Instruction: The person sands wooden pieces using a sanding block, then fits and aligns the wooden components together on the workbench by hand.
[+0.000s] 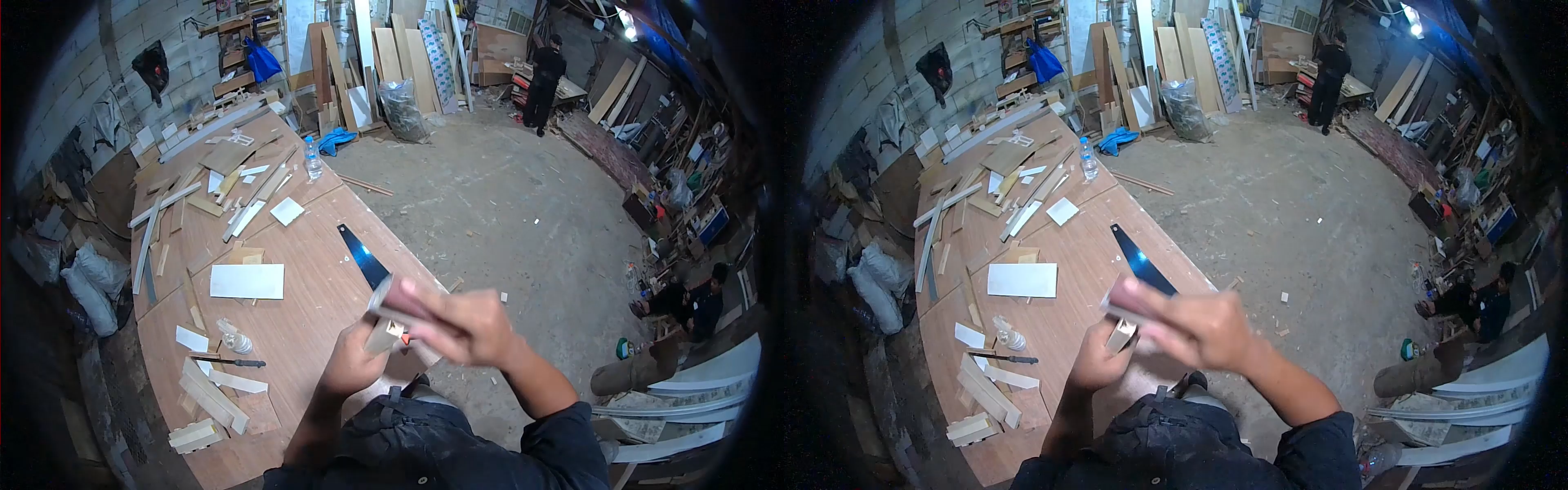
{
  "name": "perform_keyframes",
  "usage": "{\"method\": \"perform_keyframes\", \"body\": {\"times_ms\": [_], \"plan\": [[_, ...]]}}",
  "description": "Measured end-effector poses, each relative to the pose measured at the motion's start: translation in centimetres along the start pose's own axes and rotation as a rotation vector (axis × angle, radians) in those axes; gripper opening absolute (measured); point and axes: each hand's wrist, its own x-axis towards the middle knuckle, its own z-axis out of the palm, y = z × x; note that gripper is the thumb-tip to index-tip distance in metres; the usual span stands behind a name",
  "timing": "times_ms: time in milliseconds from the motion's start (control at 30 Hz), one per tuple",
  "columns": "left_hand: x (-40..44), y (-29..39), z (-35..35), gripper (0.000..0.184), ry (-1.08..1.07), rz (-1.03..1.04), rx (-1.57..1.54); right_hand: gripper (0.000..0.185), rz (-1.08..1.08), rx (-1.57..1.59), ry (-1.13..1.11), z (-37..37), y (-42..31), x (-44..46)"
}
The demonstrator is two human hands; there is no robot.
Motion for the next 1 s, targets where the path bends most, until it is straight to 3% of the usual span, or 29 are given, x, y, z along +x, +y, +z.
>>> {"method": "perform_keyframes", "body": {"times_ms": [200, 300, 367, 433, 500, 533, 633, 800, 900, 933, 967, 1000], "plan": [[0.1, -1.1, 0.8, 0.032, -0.023, 0.061, -0.076, 0.054, -0.016, 0.005, -0.104, -1.3, -0.9, -0.2], [0.1, -0.9, 1.3, 0.029, 0.064, 0.044, -0.066, 0.057, -0.058, 0.043, -0.107, -1.3, -1.8, -0.6], [0.8, 0.3, 0.9, 0.026, 0.131, -0.192, 0.019, 0.058, -0.226, 0.109, -0.36, -1.2, -3.5, -1.2], [0.9, 0.7, 0.9, 0.024, 0.121, -0.152, 0.032, 0.058, -0.212, 0.111, -0.332, -1.6, -3.2, -1.6], [0.5, 0.3, 1.0, 0.026, 0.12, 0.106, -0.012, 0.059, -0.11, 0.036, 0.027, -2.1, -1.6, -2.0], [0.2, 0.7, 0.8, 0.031, 0.07, -0.02, 0.044, 0.057, 0.04, 0.023, 0.111, -2.3, -1.2, -1.8], [0.3, 1.7, 1.7, 0.034, 0.032, 0.017, 0.026, 0.058, 0.122, -0.072, 0.133, -1.9, 1.2, -1.5], [0.4, 0.3, 2.6, 0.038, 0.061, 0.049, 0.011, 0.055, 0.028, -0.058, -0.038, -2.2, -0.7, -2.8], [0.0, 0.2, 3.4, 0.04, 0.018, -0.002, 0.094, 0.052, -0.031, -0.002, -0.104, -3.5, -0.2, -3.9], [-0.1, 1.1, 3.9, 0.041, 0.016, -0.032, 0.07, 0.051, -0.195, 0.071, -0.052, -3.4, 0.1, -3.9], [0.1, 1.8, 4.6, 0.041, 0.015, -0.059, 0.048, 0.051, -0.2, 0.073, -0.047, -4.0, -0.3, -4.0], [0.5, 2.2, 5.8, 0.044, 0.084, -0.253, 0.01, 0.05, -0.23, 0.131, -0.086, -4.9, -1.2, -4.0]]}}
